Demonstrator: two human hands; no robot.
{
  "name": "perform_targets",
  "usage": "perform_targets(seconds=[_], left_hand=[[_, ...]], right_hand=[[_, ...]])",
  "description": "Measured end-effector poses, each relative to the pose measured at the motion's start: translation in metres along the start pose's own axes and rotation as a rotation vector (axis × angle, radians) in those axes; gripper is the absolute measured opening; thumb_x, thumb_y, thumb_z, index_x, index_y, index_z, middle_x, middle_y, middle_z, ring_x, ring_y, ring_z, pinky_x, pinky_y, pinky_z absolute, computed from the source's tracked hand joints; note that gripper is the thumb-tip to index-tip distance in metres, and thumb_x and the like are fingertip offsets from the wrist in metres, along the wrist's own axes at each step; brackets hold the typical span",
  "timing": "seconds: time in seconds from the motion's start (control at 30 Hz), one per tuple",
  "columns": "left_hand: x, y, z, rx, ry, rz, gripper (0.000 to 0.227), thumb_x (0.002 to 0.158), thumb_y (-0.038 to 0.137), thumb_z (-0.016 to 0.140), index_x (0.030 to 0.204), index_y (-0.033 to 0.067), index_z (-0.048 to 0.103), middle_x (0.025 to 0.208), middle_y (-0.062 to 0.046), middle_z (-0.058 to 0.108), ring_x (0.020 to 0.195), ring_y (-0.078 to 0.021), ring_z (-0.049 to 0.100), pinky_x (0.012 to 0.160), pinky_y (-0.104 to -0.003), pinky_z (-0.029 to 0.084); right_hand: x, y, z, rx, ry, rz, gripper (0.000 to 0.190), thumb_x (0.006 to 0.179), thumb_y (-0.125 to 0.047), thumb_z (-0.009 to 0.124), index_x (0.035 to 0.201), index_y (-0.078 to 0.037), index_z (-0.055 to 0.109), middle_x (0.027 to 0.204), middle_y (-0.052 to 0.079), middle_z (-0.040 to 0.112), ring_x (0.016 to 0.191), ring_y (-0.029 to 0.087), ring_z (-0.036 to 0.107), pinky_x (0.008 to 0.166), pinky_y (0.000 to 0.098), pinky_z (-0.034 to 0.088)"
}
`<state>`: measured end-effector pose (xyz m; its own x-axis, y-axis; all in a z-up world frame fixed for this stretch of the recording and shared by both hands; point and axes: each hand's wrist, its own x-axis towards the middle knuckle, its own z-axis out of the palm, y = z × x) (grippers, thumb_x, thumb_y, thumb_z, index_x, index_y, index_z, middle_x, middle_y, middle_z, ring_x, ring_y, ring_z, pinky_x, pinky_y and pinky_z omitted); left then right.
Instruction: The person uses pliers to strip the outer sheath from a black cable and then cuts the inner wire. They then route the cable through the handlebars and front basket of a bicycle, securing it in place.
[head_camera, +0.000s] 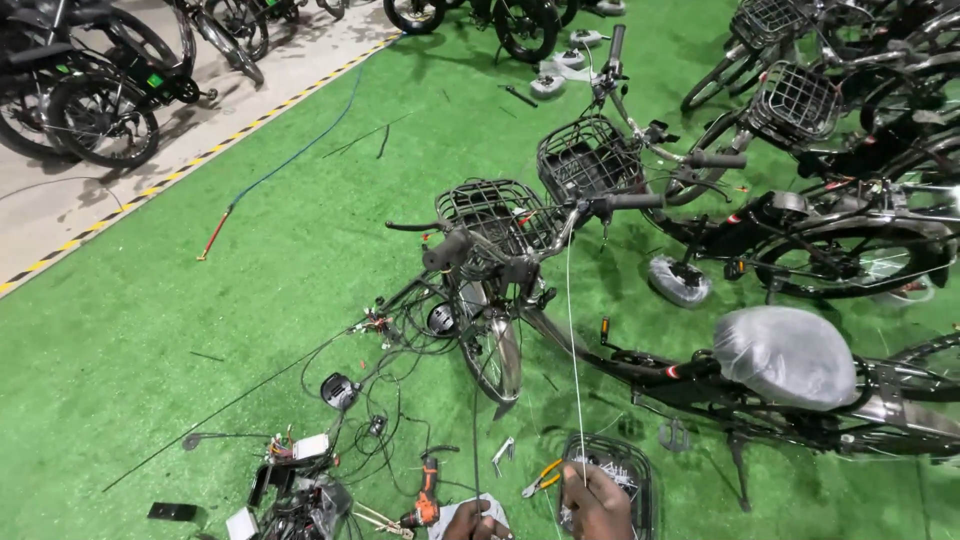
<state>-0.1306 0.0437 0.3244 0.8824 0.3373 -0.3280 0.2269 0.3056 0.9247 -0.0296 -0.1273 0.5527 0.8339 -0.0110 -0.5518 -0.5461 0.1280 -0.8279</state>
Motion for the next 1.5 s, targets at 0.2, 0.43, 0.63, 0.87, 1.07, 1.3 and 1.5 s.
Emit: perform_targets(seconds=[0.2, 0.43, 0.63, 0.87, 1.07, 1.3, 1.5], left_hand=[[0.015, 0.049, 0.005, 0.387, 0.549, -0.168, 0.019, 0.077, 0.018, 0.061, 0.091, 0.0193, 0.074, 0.059, 0.0, 0.076, 0.062, -0.0106, 0.072, 0.064, -0.025, 0.054], [0.006, 0.11, -0.034, 0.657, 0.662, -0.272, 0.028, 0.078, 0.028, 0.055, 0.099, 0.0341, 0.074, 0.073, 0.004, 0.076, 0.072, -0.0149, 0.071, 0.069, -0.029, 0.048], [-0.002, 0.163, -0.058, 0.82, 0.762, -0.421, 0.024, 0.086, 0.024, 0.058, 0.098, 0.0381, 0.074, 0.087, -0.004, 0.076, 0.08, -0.0227, 0.068, 0.074, -0.031, 0.048], [0.005, 0.245, -0.018, 0.281, 0.46, -0.199, 0.029, 0.086, 0.013, 0.055, 0.099, 0.0061, 0.08, 0.058, -0.007, 0.043, 0.056, -0.0174, 0.037, 0.056, -0.03, 0.03], [0.056, 0.241, -0.023, 0.285, 0.359, -0.272, 0.028, 0.087, 0.018, 0.054, 0.1, 0.0112, 0.078, 0.063, -0.004, 0.045, 0.06, -0.0153, 0.04, 0.061, -0.028, 0.03], [0.125, 0.19, -0.104, 0.952, 0.044, -0.63, 0.049, 0.077, 0.018, 0.046, 0.123, 0.0247, 0.061, 0.089, 0.001, 0.079, 0.104, -0.0256, 0.068, 0.088, -0.036, 0.05], [0.197, 0.147, -0.125, 1.152, -0.316, -0.719, 0.051, 0.087, 0.005, 0.043, 0.136, 0.016, 0.041, 0.122, -0.015, 0.064, 0.107, -0.0334, 0.064, 0.085, -0.042, 0.053]], right_hand=[[0.005, -0.088, 0.009, -0.342, 0.136, -0.069, 0.039, 0.085, -0.031, 0.062, 0.119, -0.012, 0.064, 0.124, 0.016, 0.066, 0.108, 0.031, 0.066, 0.086, 0.0461, 0.056], [0.095, -0.179, 0.017, -0.271, 0.088, 0.01, 0.028, 0.096, -0.019, 0.058, 0.12, -0.006, 0.061, 0.09, 0.01, 0.066, 0.052, 0.012, 0.04, 0.04, 0.0229, 0.031], [0.176, -0.187, 0.06, -0.42, -0.139, -0.042, 0.021, 0.095, -0.018, 0.057, 0.11, -0.005, 0.061, 0.092, 0.012, 0.069, 0.054, 0.013, 0.044, 0.044, 0.0239, 0.035], [0.193, -0.166, 0.126, -0.341, -0.221, 0.27, 0.036, 0.092, -0.01, 0.058, 0.128, -0.007, 0.057, 0.107, 0.017, 0.068, 0.056, 0.017, 0.052, 0.037, 0.0237, 0.04], [0.257, -0.075, 0.161, -0.395, -0.12, 0.327, 0.036, 0.095, -0.02, 0.052, 0.129, -0.008, 0.054, 0.085, 0.01, 0.054, 0.056, 0.016, 0.044, 0.042, 0.0272, 0.035], [0.251, -0.119, 0.198, -0.159, 0.162, 0.052, 0.038, 0.095, -0.018, 0.055, 0.132, -0.006, 0.053, 0.104, 0.008, 0.07, 0.043, 0.008, 0.037, 0.032, 0.0214, 0.032], [0.278, -0.154, 0.181, -0.207, 0.248, -0.082, 0.029, 0.096, -0.019, 0.054, 0.123, -0.008, 0.057, 0.098, 0.004, 0.071, 0.061, 0.012, 0.056, 0.043, 0.0225, 0.039]])
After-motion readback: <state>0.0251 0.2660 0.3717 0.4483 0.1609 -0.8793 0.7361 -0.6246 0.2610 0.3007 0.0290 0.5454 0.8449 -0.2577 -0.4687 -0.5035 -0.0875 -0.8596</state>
